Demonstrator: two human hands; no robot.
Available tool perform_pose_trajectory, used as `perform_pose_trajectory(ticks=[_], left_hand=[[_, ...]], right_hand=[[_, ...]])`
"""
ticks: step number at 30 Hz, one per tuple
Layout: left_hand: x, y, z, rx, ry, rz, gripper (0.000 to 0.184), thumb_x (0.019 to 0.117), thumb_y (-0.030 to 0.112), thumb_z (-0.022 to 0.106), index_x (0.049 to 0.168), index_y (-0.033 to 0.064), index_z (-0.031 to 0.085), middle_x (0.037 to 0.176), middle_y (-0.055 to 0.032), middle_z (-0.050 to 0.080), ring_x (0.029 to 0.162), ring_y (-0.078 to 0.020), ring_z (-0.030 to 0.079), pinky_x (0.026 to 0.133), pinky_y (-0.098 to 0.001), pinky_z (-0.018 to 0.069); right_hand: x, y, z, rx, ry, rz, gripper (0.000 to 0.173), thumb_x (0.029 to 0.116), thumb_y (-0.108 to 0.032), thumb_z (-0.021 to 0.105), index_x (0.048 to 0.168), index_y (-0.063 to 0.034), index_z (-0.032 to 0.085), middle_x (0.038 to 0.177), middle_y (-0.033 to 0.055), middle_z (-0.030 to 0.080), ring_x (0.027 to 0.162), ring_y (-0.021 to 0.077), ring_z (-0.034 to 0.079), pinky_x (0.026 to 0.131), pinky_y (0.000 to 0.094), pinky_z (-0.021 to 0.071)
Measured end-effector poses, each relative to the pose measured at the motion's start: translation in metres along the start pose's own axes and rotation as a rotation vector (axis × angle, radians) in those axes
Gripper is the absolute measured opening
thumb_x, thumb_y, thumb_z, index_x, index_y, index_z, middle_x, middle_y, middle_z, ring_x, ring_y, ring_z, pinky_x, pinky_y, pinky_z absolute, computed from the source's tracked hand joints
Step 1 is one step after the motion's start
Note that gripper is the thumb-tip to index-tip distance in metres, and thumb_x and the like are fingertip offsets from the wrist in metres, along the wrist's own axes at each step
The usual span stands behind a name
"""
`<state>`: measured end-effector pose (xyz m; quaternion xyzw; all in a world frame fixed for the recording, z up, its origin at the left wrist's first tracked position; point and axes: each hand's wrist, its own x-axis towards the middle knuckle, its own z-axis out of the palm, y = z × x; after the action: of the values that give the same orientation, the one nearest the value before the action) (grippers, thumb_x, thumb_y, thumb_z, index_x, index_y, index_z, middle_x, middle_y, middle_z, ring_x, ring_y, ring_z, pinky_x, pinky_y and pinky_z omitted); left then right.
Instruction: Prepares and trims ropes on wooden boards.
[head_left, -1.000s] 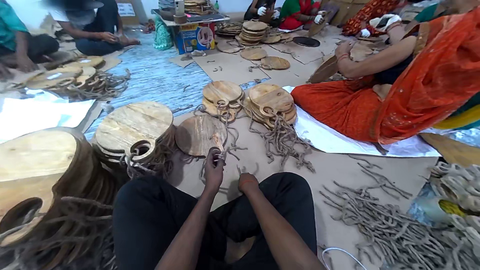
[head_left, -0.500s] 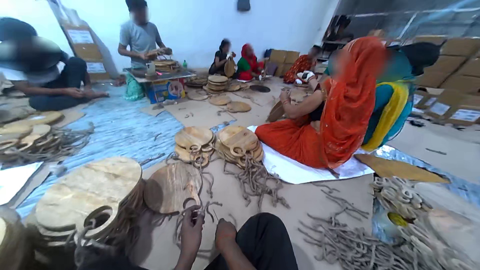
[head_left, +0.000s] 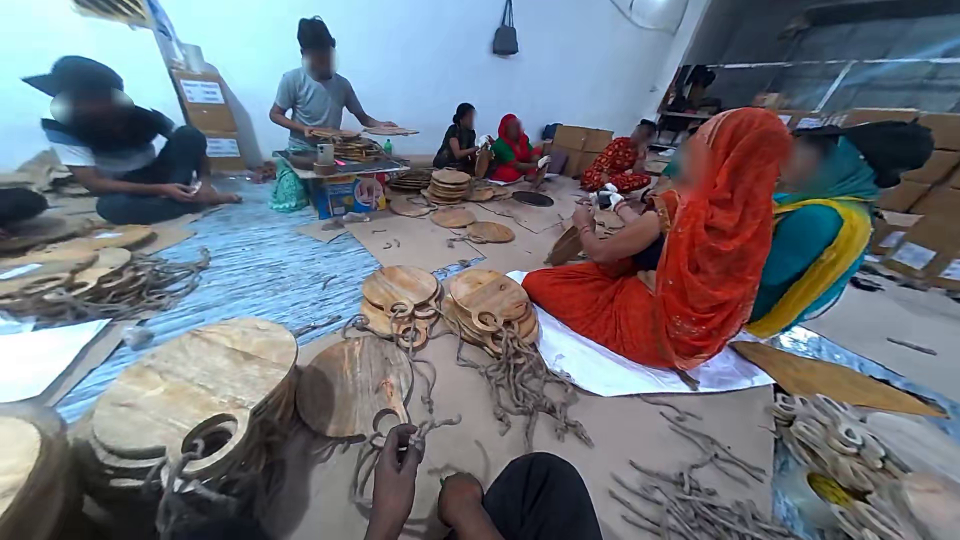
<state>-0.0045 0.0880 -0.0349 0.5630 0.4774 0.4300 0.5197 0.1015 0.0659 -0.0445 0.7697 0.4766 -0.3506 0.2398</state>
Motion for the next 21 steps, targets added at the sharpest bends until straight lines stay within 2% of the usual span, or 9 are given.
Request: perform_pose_trajectory(ticks=[6,10,14,18,21], left_hand=[[0.001,-0.003,0.0,0.046,-0.024,-0.056,0.029,0.1001,0.011,0.061,0.128,0.0028,0.06,0.097,-0.0084,0.068,0.072,-0.0139,0.064,0.059,-0.0289,0.0516],[0.002,0.005,0.003,0.087,-0.034,-0.047,0.031,0.0997,0.01,0.06,0.129,0.0003,0.06,0.101,-0.0111,0.069,0.078,-0.0165,0.067,0.071,-0.033,0.0571],[0.001,0.005,0.006,0.119,-0.054,-0.059,0.031,0.0997,0.012,0.06,0.128,0.001,0.06,0.102,-0.0108,0.068,0.079,-0.0163,0.067,0.074,-0.0328,0.0571],[-0.001,-0.006,-0.001,0.115,-0.043,-0.017,0.029,0.0981,0.012,0.061,0.125,0.0018,0.062,0.098,-0.0078,0.068,0.074,-0.0128,0.065,0.068,-0.029,0.056],[-0.002,-0.005,-0.007,0.11,-0.031,-0.017,0.031,0.0969,0.017,0.064,0.124,0.0013,0.062,0.096,-0.0075,0.066,0.071,-0.0119,0.062,0.061,-0.0275,0.0536]], right_hand=[[-0.005,-0.002,-0.003,-0.092,-0.069,-0.045,0.048,0.0913,-0.028,0.07,0.125,0.0058,0.063,0.139,0.0236,0.058,0.127,0.038,0.058,0.097,0.0582,0.0492],[-0.014,-0.009,-0.003,-0.055,-0.092,-0.071,0.041,0.0972,-0.022,0.063,0.128,0.0053,0.063,0.142,0.0234,0.057,0.131,0.0385,0.056,0.101,0.0591,0.0475],[-0.003,-0.011,0.001,-0.058,-0.095,-0.076,0.04,0.094,-0.022,0.066,0.124,0.0042,0.065,0.138,0.0223,0.06,0.128,0.0369,0.058,0.099,0.0576,0.0494],[0.004,-0.013,0.003,-0.088,-0.086,-0.092,0.042,0.0913,-0.025,0.069,0.121,0.0045,0.066,0.136,0.0228,0.061,0.126,0.0373,0.06,0.096,0.0579,0.051],[-0.001,-0.01,0.001,-0.09,-0.085,-0.114,0.047,0.0916,-0.026,0.07,0.126,0.0063,0.063,0.138,0.0256,0.058,0.127,0.0403,0.058,0.097,0.0602,0.0497]])
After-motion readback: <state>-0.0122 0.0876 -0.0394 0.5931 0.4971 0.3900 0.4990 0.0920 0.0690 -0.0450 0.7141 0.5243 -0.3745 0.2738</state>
